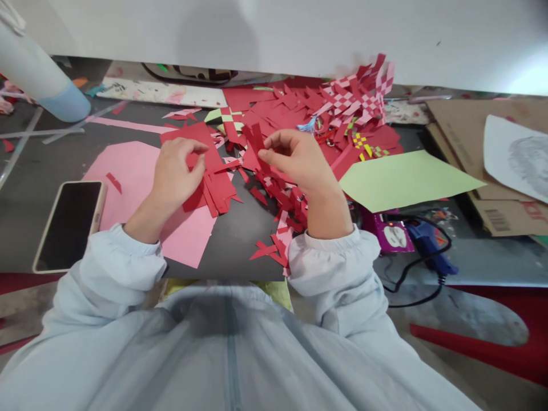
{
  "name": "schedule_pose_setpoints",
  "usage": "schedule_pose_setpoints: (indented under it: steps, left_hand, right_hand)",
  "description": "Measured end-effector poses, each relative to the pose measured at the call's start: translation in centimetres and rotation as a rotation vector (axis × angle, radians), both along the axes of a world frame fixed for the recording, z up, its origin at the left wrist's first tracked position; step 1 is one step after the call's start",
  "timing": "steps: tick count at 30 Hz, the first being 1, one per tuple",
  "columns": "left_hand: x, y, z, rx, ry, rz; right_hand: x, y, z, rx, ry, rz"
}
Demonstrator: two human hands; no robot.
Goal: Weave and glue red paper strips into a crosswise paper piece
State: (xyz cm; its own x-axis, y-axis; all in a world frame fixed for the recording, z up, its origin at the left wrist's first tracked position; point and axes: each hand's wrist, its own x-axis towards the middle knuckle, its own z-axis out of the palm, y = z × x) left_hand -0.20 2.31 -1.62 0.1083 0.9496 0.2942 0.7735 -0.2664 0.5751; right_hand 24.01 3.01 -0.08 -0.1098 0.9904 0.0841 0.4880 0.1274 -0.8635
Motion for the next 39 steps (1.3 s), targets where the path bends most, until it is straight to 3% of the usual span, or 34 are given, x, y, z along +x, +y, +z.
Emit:
schedule_pose_setpoints:
  steps: [6, 10, 16, 19, 24, 30, 34, 39]
  left_hand:
    - [1.1, -1.1, 0.7, -0.163, -0.360, -0.125]
    - [1.4, -1.5, 1.3, -0.296, -0.475, -0.162]
    - [1.2, -1.5, 1.1, -0.348, -0.458, -0.250]
    - [1.1, -1.5, 1.1, -0.363, -0.400, -0.235]
    - [0.9, -1.6, 1.5, -0.387, -0.424, -0.208]
    - [0.6, -1.3, 1.5, -0.368, -0.463, -0.266]
    - [0.4, -1.1, 1.4, -0.305, -0.360, -0.238]
    - [0.4, -1.2, 1.5, -0.430, -0.402, -0.224]
  right_hand:
    - [-2.0, -0.7, -0.2, -0.123, 0.252, 0.054]
    - [-2.6, -0.7, -0.7, -0.170, 0.350, 0.097]
    - [-3.0, -0.6, -1.3, -0.201, 0.439, 0.123]
    - [-3.1, -0.6, -1.2, -0.209, 0.492, 0.114]
    - [-3.0, -0.6, -0.6, -0.239, 0.463, 0.022]
    - [-2.7, -0.2, -0.5, -0.260, 0.548, -0.066]
    - [-2.8, 0.1, -1.0, -0.258, 0.594, -0.034]
    - [-3.2, 0.1, -1.8, -0.220, 0.717, 0.006]
